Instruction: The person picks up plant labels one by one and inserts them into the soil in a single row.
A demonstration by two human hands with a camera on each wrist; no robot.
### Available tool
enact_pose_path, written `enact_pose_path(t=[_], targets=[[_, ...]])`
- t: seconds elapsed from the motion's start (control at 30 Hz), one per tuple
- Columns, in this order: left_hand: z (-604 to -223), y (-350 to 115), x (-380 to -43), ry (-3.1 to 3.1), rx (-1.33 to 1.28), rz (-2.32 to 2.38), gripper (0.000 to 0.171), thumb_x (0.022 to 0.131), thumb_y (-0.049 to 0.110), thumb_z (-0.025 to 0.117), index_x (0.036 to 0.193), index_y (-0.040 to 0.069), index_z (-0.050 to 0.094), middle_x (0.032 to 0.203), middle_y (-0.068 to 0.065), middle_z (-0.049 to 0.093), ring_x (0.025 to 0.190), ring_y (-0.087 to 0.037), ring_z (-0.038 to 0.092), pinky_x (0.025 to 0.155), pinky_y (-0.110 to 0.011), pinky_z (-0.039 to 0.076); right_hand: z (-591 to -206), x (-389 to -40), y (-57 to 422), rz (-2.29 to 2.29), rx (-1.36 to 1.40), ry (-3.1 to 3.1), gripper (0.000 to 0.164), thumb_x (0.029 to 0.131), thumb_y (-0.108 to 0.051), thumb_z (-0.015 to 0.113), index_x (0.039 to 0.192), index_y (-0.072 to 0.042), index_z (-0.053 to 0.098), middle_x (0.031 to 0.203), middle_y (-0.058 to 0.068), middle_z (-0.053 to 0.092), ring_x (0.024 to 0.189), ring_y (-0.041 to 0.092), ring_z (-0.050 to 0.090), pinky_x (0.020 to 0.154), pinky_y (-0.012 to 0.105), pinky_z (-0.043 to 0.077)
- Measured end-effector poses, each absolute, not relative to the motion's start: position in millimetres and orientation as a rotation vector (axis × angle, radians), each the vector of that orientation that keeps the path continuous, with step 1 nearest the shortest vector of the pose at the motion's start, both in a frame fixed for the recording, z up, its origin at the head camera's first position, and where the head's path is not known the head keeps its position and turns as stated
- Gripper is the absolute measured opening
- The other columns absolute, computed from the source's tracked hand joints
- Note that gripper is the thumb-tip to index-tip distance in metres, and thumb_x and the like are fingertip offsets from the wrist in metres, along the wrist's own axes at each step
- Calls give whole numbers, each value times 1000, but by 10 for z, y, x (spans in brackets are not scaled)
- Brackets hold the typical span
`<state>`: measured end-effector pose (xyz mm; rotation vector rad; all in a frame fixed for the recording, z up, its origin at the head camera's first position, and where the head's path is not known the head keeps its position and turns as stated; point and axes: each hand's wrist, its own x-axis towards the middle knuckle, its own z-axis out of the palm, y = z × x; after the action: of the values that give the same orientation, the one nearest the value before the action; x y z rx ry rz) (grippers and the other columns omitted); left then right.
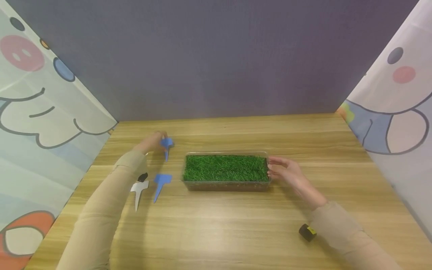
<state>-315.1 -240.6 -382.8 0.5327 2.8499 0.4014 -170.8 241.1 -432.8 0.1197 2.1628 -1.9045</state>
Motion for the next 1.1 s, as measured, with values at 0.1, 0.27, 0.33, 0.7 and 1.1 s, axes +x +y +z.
enact_pose_path(t=[0.1, 0.27, 0.33, 0.7, 1.1], targets=[[-3803, -2406, -3134, 2878, 563, 416, 42, 67, 5, 75, 99, -2, 49, 99, -20, 53, 90, -32, 50, 79, -42, 44, -4326, -1709, 2418, -1910, 97, 2153, 70, 76, -28, 68, 133, -2, 36, 124, 12, 47, 87, 15, 62, 79, 26, 48], [-3731, -2383, -3105, 2907, 582, 442, 34, 69, 2, 73, 96, -1, 52, 95, -19, 55, 86, -31, 51, 76, -42, 44, -4320, -1708, 2428, -1922, 92, 2133, 72, 76, -29, 69, 133, -1, 35, 116, 2, 52, 87, 15, 62, 79, 26, 48], [-3697, -2371, -3093, 2911, 587, 463, 32, 70, 1, 71, 96, -1, 53, 94, -19, 54, 84, -31, 52, 74, -41, 45, -4320, -1707, 2432, -1918, 94, 2135, 73, 75, -29, 69, 133, -1, 35, 117, 3, 52, 87, 15, 62, 79, 26, 48], [-3545, -2378, -3064, 2881, 629, 523, 22, 79, 1, 62, 100, -7, 59, 91, -22, 60, 84, -33, 56, 74, -41, 47, -4314, -1711, 2428, -1932, 90, 2118, 70, 78, -25, 67, 133, 1, 33, 110, -5, 55, 86, 14, 63, 78, 26, 48], [-3421, -2410, -3003, 2757, 604, 682, 23, 82, 1, 59, 102, -7, 60, 92, -19, 59, 87, -31, 54, 75, -40, 46, -4305, -1696, 2423, -1934, 110, 2093, 72, 76, -27, 69, 133, -1, 34, 107, -7, 56, 88, 15, 62, 80, 27, 47]])
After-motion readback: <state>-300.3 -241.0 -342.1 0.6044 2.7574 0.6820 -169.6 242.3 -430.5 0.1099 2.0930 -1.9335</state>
